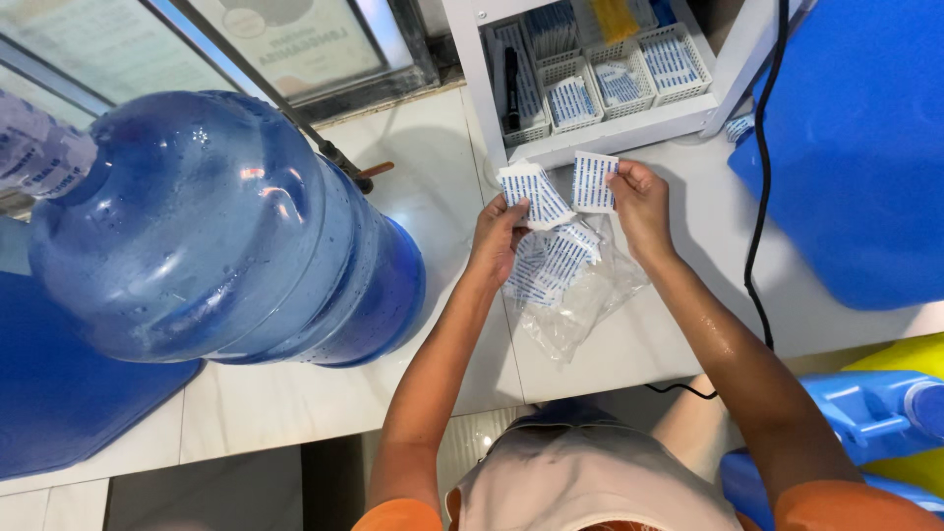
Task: The person washes hands at a sink, then moves to a counter and repeatedly picks up small white sachets from a plastic bag, separates them, and places them into white baskets inside a small cabinet. The person handles the sachets one at a time and in small groups throughout the clip.
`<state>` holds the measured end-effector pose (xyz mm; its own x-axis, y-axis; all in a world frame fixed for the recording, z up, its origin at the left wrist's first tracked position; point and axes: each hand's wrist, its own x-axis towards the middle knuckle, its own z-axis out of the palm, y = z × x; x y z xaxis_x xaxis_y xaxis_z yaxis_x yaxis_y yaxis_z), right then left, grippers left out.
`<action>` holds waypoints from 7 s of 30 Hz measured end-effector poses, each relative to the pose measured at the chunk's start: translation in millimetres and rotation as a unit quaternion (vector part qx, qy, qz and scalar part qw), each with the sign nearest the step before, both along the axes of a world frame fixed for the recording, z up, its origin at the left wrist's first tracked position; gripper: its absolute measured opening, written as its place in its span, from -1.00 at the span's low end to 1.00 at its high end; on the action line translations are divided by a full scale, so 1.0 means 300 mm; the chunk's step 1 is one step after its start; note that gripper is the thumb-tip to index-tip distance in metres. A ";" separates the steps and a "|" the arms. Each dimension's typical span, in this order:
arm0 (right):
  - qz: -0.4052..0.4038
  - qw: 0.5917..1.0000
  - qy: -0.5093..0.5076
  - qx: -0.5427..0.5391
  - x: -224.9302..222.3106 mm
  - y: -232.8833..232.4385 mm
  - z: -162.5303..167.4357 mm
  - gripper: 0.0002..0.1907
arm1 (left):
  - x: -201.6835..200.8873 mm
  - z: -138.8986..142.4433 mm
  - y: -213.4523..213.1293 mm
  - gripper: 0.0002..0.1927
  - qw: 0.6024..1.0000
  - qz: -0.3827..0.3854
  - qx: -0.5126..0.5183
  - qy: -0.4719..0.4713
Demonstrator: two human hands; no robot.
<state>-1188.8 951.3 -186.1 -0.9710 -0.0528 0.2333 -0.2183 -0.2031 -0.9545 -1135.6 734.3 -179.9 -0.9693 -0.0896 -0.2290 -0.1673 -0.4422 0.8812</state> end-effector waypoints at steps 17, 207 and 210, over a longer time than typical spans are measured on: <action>-0.026 0.966 0.131 0.220 0.073 -0.139 0.050 -0.59 | -0.046 0.002 0.174 -0.58 0.990 0.061 -0.091 0.084; -0.111 0.947 0.188 0.235 0.102 -0.062 0.082 -0.63 | -0.147 0.024 0.237 -0.68 0.997 0.036 0.068 -0.015; -0.105 0.957 0.137 0.235 0.083 -0.048 0.055 -0.67 | -0.151 0.013 0.224 -0.73 0.991 0.017 0.127 -0.026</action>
